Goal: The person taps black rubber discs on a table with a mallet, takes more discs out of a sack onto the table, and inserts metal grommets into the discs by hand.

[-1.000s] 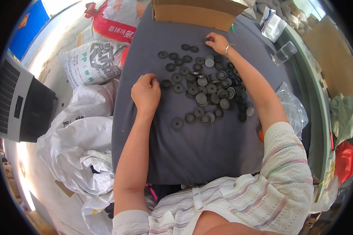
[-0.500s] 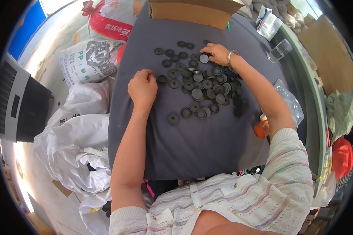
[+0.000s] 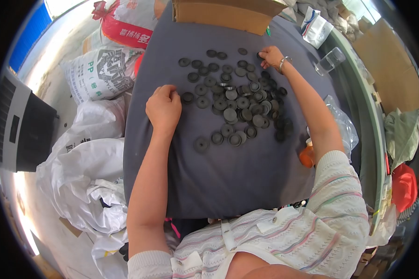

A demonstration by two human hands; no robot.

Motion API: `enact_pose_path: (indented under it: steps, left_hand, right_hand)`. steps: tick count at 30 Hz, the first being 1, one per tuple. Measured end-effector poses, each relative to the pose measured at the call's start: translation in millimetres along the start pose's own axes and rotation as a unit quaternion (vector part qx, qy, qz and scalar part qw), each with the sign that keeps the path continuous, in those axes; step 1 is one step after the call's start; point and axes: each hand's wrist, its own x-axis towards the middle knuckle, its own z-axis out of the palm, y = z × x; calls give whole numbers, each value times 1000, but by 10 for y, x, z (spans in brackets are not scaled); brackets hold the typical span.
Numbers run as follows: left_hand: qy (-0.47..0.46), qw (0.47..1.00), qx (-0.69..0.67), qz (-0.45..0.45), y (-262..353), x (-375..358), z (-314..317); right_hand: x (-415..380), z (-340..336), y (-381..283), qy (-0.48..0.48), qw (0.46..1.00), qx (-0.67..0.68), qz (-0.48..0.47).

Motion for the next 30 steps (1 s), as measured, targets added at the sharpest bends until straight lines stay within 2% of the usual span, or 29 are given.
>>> enact_pose_path:
  steps: [5, 8, 11, 14, 24, 27, 30]
  left_hand:
    - [5, 1000, 1, 5, 6, 1, 2]
    - [3, 1000, -1, 2, 24, 12, -1]
    - [5, 1000, 4, 5, 13, -1, 4]
    - [15, 1000, 1, 15, 10, -1, 22]
    - [8, 1000, 3, 13, -46, 12, 30]
    - [8, 1000, 6, 11, -16, 17, 16]
    - [6, 1000, 0, 6, -8, 8, 4]
  right_hand:
    - [36, -51, -6, 30, 981, -188, 47]
    - [-156, -28, -13, 73, 933, -309, -167]
    - [-466, 85, -251, -19, 925, -322, -200]
    - [-395, 176, -164, -67, 926, -305, -211]
    - [-29, 123, -19, 13, 893, -402, -201]
    - [-87, 92, 53, 24, 950, -214, -227]
    - [-146, 86, 30, -53, 982, -87, -160]
